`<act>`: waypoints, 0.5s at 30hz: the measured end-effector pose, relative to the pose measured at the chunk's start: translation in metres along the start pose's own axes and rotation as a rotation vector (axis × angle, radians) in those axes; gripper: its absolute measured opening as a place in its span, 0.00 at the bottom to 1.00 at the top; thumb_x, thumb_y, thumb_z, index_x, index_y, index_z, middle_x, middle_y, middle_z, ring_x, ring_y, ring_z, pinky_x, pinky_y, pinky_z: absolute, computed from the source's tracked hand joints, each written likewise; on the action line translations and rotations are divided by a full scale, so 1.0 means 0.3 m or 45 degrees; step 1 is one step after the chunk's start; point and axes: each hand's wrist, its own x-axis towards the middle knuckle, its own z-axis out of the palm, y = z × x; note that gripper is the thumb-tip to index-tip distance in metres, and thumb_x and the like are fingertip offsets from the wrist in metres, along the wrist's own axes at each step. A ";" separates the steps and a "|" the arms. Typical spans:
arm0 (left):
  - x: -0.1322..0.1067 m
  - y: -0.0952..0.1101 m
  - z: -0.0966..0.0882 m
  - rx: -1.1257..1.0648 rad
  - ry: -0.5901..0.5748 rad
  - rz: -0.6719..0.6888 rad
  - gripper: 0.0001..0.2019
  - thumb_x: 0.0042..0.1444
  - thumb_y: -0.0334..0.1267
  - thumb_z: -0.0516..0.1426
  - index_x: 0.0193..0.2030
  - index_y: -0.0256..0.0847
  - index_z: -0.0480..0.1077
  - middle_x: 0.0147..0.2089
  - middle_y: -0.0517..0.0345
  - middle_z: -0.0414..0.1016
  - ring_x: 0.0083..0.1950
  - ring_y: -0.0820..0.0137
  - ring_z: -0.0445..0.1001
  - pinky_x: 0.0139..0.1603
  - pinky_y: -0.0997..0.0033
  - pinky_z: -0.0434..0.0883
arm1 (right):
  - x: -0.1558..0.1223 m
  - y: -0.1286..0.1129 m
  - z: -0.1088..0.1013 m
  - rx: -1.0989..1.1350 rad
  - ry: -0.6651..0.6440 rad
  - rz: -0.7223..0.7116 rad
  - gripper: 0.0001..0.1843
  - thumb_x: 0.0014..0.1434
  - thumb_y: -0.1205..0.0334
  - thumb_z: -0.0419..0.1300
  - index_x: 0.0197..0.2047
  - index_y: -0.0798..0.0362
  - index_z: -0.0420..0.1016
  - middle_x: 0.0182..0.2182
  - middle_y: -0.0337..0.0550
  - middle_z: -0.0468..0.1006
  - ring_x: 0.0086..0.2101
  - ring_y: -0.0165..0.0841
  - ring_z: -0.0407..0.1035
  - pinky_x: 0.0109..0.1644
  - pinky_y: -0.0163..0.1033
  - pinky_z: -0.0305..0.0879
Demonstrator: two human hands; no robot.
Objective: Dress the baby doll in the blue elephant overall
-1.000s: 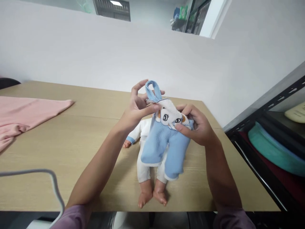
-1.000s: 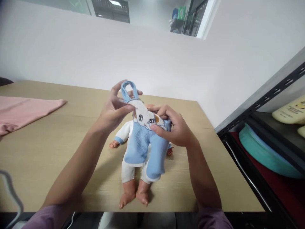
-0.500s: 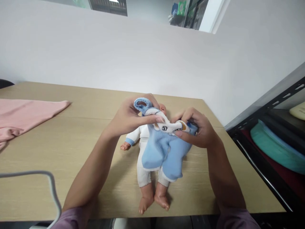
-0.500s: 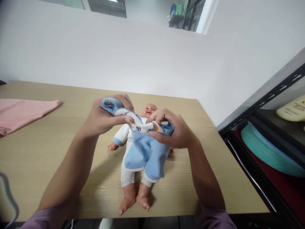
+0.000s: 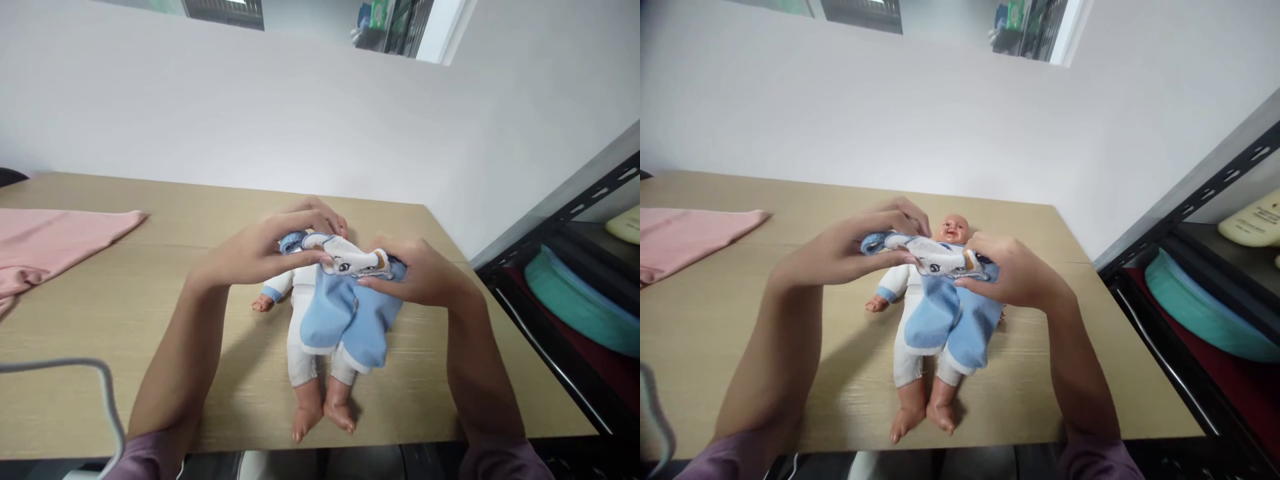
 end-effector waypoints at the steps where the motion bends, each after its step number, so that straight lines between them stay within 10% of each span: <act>1: -0.001 0.006 0.005 -0.021 0.010 -0.005 0.10 0.73 0.47 0.65 0.51 0.45 0.81 0.56 0.47 0.82 0.56 0.60 0.80 0.58 0.62 0.77 | -0.003 -0.004 0.000 0.000 0.035 -0.035 0.14 0.64 0.54 0.76 0.40 0.49 0.76 0.35 0.38 0.81 0.35 0.36 0.74 0.40 0.40 0.67; 8: -0.007 0.025 0.004 0.149 0.144 -0.146 0.13 0.66 0.51 0.71 0.40 0.44 0.84 0.42 0.55 0.82 0.41 0.66 0.78 0.43 0.67 0.74 | -0.009 -0.023 0.011 0.247 0.236 -0.223 0.13 0.64 0.60 0.75 0.39 0.46 0.73 0.39 0.39 0.80 0.39 0.36 0.75 0.43 0.41 0.70; 15: -0.023 0.024 -0.027 0.242 0.209 -0.033 0.11 0.69 0.49 0.68 0.48 0.45 0.85 0.58 0.46 0.82 0.60 0.55 0.79 0.63 0.56 0.77 | -0.014 -0.011 0.011 0.169 0.371 -0.068 0.18 0.63 0.55 0.78 0.36 0.46 0.71 0.33 0.36 0.74 0.32 0.33 0.67 0.37 0.41 0.64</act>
